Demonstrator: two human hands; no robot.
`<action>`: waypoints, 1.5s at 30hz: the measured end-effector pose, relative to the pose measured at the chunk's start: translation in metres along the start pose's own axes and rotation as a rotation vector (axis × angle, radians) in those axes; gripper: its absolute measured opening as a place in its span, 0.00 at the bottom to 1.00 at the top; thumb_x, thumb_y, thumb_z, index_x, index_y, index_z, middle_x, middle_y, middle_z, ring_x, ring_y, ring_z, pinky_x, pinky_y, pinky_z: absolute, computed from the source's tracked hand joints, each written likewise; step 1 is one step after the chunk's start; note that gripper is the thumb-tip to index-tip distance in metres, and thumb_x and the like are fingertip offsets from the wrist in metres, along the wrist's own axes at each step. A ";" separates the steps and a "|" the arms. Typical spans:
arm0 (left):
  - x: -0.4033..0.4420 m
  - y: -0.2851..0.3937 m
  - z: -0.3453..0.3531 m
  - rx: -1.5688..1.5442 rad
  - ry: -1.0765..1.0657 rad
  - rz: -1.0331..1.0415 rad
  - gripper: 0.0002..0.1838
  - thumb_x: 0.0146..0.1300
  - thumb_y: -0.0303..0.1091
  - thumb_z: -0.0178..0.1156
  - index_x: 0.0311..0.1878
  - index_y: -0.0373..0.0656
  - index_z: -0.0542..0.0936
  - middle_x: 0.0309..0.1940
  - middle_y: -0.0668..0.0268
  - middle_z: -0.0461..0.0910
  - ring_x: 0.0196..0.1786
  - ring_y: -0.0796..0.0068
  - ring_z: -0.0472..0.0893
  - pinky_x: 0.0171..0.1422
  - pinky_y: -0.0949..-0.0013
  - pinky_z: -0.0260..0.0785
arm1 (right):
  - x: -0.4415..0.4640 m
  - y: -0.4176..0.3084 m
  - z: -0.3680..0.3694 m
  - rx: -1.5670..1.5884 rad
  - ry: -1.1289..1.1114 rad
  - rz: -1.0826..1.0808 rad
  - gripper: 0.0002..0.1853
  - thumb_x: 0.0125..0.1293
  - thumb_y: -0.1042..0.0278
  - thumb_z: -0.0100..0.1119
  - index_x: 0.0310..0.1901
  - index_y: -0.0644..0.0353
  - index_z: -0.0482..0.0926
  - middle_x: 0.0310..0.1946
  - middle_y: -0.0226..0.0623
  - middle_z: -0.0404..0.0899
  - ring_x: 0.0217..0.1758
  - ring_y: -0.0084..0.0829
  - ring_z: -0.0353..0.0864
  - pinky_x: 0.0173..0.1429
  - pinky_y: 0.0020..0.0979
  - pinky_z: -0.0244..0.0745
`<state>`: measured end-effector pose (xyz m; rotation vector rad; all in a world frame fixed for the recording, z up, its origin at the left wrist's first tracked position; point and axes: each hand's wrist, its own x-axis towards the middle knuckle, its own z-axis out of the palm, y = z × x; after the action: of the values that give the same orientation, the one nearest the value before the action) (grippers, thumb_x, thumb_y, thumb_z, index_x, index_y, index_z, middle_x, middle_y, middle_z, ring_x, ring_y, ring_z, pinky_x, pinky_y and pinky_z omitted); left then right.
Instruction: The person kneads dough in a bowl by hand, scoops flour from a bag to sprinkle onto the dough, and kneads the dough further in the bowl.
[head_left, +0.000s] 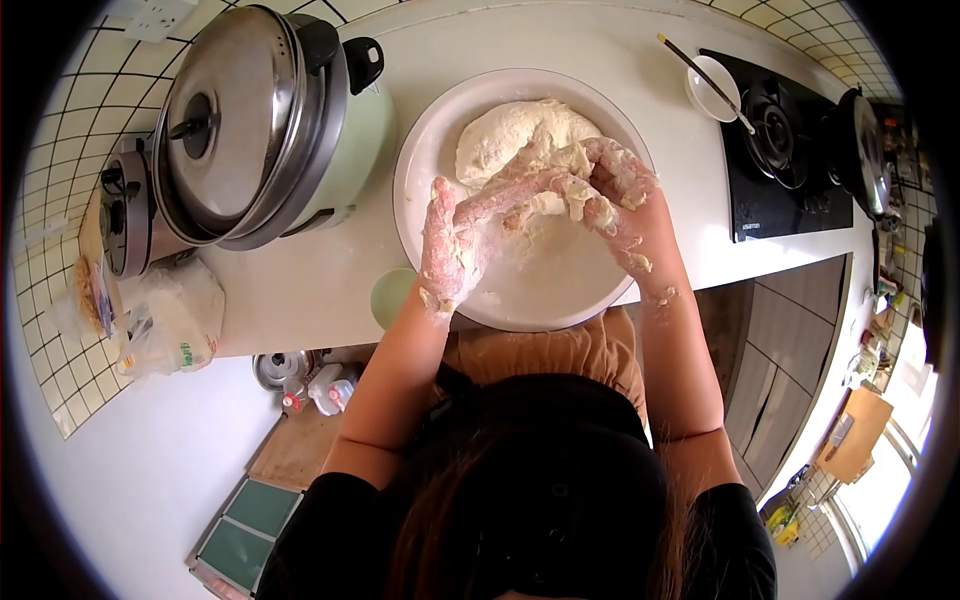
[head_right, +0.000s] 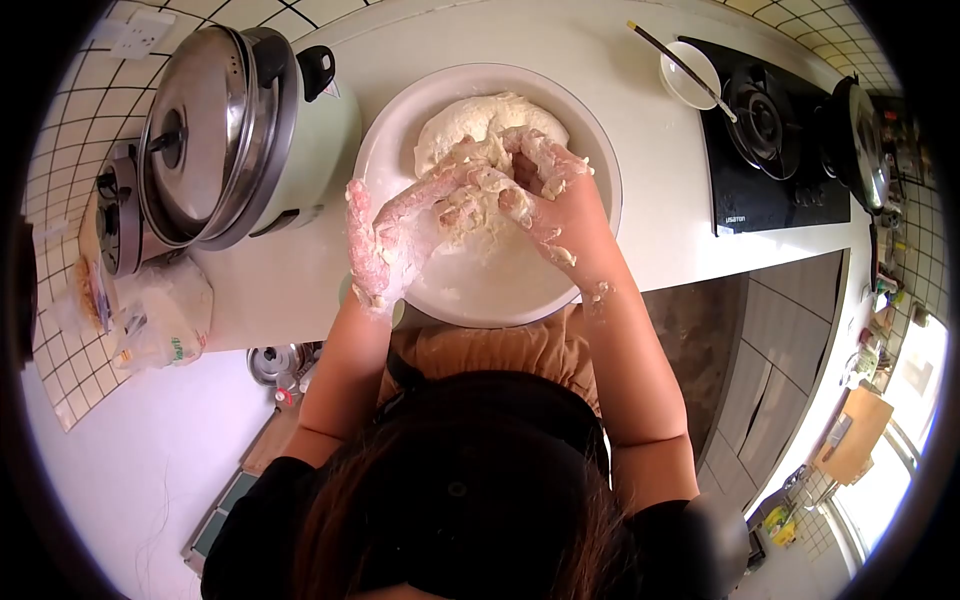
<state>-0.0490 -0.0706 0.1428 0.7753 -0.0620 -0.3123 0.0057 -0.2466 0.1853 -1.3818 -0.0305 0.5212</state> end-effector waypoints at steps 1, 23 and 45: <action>0.000 0.001 -0.001 0.021 -0.006 -0.013 0.49 0.64 0.72 0.24 0.65 0.34 0.67 0.71 0.55 0.57 0.75 0.62 0.48 0.76 0.55 0.37 | 0.000 0.000 -0.002 -0.026 0.000 0.018 0.16 0.59 0.73 0.61 0.49 0.67 0.74 0.41 0.33 0.76 0.44 0.24 0.75 0.50 0.25 0.71; -0.014 0.031 -0.024 0.287 0.351 -0.006 0.48 0.62 0.73 0.27 0.65 0.37 0.64 0.55 0.47 0.72 0.55 0.52 0.74 0.62 0.53 0.63 | -0.002 0.022 -0.041 -0.118 0.108 0.010 0.15 0.61 0.75 0.58 0.49 0.68 0.75 0.38 0.34 0.79 0.40 0.23 0.77 0.47 0.23 0.72; 0.009 -0.105 -0.074 2.020 -0.006 0.089 0.34 0.57 0.28 0.53 0.69 0.37 0.59 0.70 0.54 0.57 0.70 0.60 0.61 0.71 0.58 0.54 | 0.054 0.089 -0.034 -1.008 -0.365 0.217 0.19 0.52 0.75 0.51 0.48 0.68 0.75 0.40 0.56 0.79 0.47 0.51 0.78 0.48 0.39 0.74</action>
<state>-0.0547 -0.0935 0.0164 2.7575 -0.4562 -0.0626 0.0346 -0.2494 0.0796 -2.2603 -0.5011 1.0115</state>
